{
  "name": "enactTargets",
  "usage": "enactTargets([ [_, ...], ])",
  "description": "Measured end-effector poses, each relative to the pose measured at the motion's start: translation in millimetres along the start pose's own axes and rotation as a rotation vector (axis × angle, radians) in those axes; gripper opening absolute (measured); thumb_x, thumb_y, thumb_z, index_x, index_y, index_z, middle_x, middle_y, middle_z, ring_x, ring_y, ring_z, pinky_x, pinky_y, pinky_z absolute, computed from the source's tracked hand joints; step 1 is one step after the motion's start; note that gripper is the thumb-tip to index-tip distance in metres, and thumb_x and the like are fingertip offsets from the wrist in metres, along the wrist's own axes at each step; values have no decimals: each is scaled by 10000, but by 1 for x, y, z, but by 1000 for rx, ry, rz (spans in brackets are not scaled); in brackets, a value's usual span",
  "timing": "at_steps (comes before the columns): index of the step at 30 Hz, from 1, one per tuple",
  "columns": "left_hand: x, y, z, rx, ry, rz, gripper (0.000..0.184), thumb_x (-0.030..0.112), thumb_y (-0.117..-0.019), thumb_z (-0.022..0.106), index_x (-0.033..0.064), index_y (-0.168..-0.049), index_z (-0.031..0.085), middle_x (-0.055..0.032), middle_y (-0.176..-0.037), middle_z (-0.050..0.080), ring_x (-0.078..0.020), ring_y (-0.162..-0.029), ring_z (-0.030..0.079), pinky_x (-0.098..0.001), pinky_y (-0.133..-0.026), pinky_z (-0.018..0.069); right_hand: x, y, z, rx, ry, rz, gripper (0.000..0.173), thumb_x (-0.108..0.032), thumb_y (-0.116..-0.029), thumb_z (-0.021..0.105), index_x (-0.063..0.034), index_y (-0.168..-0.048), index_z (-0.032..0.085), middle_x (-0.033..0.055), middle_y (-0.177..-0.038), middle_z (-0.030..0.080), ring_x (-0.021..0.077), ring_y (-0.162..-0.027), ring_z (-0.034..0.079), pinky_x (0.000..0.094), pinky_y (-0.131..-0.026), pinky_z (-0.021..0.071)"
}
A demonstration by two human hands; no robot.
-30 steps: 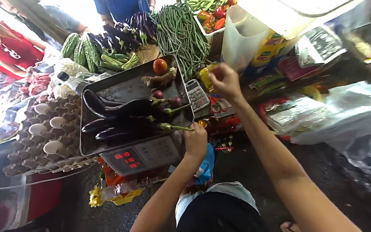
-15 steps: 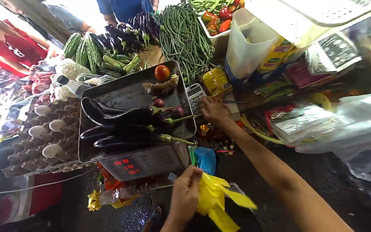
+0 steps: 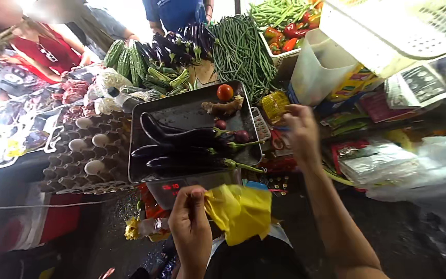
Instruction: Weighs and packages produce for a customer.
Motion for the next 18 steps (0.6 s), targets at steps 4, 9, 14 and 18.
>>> enactTargets([
  [4,37,-39,-1,-23,41,206,195,171,-1078,502,100,-961,640,106,-826,638,63,-748,611,-113,-677,530,-166,60,27,-459,-45,-513,558,-575,-938,628,-168,-1318,592,-51,-1191,674,69,-1086,643,323,-938,571],
  [9,39,-48,8,-225,273,159,769,491,-879,765,189,-1473,380,55,-1227,562,-36,-1083,592,-260,-939,541,-217,79,88,-571,369,-822,307,-283,-994,627,-74,-1207,697,-8,-944,740,71,-904,690,278,-896,553],
  [14,3,-33,17,-634,728,-225,139,-8,-896,716,41,-1025,727,7,-965,755,-64,-888,719,-277,-827,611,-229,47,100,-378,243,-788,115,-110,-996,629,-60,-1024,730,1,-905,707,17,-770,639,184,-689,548],
  [18,-32,-43,-27,-498,767,-229,161,-27,-872,729,104,-857,635,-3,-921,693,-87,-865,678,-284,-785,592,-217,18,85,-127,423,-645,228,-279,-1078,539,-78,-1048,642,35,-680,580,105,-505,540,288,-431,450],
])
Point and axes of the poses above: each hand's wrist, its own y-axis away from the middle knuckle, its own z-axis out of the palm, x = y × z, the point moved 7 cm from there along -y, towards the middle knuckle
